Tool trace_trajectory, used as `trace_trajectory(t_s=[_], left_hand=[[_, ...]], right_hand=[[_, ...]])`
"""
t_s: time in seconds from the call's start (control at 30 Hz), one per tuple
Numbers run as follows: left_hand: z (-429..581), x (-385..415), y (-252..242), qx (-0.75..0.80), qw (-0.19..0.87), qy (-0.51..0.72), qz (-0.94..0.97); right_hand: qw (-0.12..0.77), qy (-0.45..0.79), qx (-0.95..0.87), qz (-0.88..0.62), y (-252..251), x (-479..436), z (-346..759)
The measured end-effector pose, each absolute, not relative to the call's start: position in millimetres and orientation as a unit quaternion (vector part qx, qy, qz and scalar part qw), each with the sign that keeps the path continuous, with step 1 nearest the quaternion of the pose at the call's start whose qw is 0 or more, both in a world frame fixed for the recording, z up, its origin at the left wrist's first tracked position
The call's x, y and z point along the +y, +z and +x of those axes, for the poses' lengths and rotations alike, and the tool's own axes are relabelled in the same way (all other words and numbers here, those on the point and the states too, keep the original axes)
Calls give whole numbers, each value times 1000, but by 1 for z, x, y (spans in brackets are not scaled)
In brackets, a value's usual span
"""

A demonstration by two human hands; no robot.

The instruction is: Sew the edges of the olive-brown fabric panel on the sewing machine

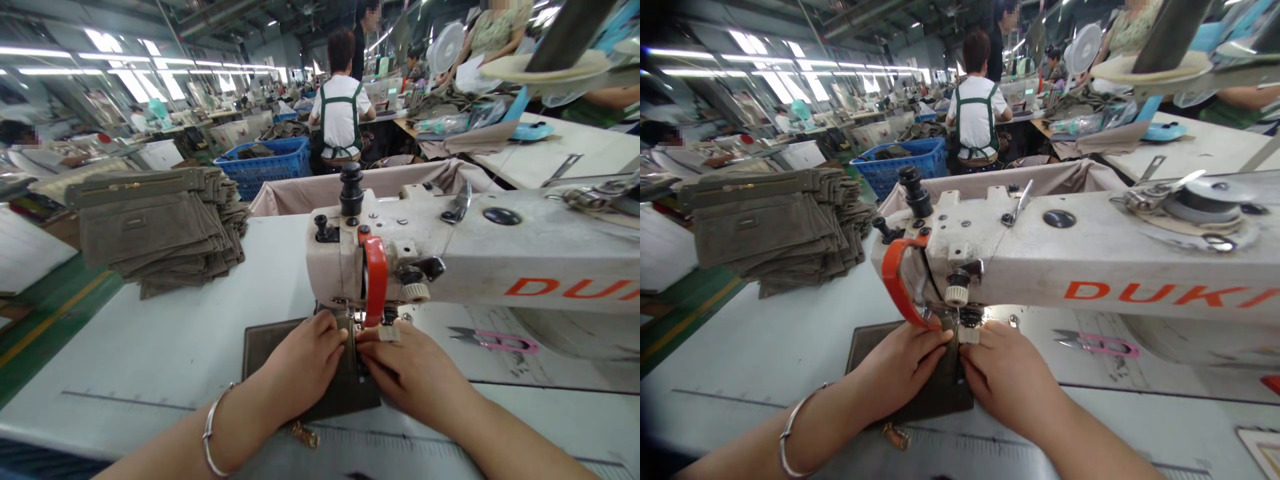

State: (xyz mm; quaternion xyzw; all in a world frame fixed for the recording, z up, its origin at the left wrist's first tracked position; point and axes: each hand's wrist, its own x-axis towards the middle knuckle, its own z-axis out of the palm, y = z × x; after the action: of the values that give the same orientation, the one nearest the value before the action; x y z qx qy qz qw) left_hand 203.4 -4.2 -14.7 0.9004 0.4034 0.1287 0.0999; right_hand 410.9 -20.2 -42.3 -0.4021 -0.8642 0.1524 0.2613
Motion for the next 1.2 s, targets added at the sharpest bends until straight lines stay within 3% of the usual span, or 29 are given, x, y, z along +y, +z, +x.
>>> trace_trajectory(t_s=[0.23,0.4,0.63,1.03,1.2], left_hand=[[191,-27,-2,377,145,85,911],[184,-53,-11,336,99,61,935],[189,-58,-27,324,99,169,926],[192,-55,-20,324,106,176,923],[193,-48,-15,295,106,148,938]], right_hand=[[224,160,-897,-346,-37,-20,415],[184,181,-901,-349,-32,-24,415],[254,146,-892,-345,-36,-28,416],[232,190,-893,-337,-35,-26,418],[262,142,-890,-345,-38,-28,417]])
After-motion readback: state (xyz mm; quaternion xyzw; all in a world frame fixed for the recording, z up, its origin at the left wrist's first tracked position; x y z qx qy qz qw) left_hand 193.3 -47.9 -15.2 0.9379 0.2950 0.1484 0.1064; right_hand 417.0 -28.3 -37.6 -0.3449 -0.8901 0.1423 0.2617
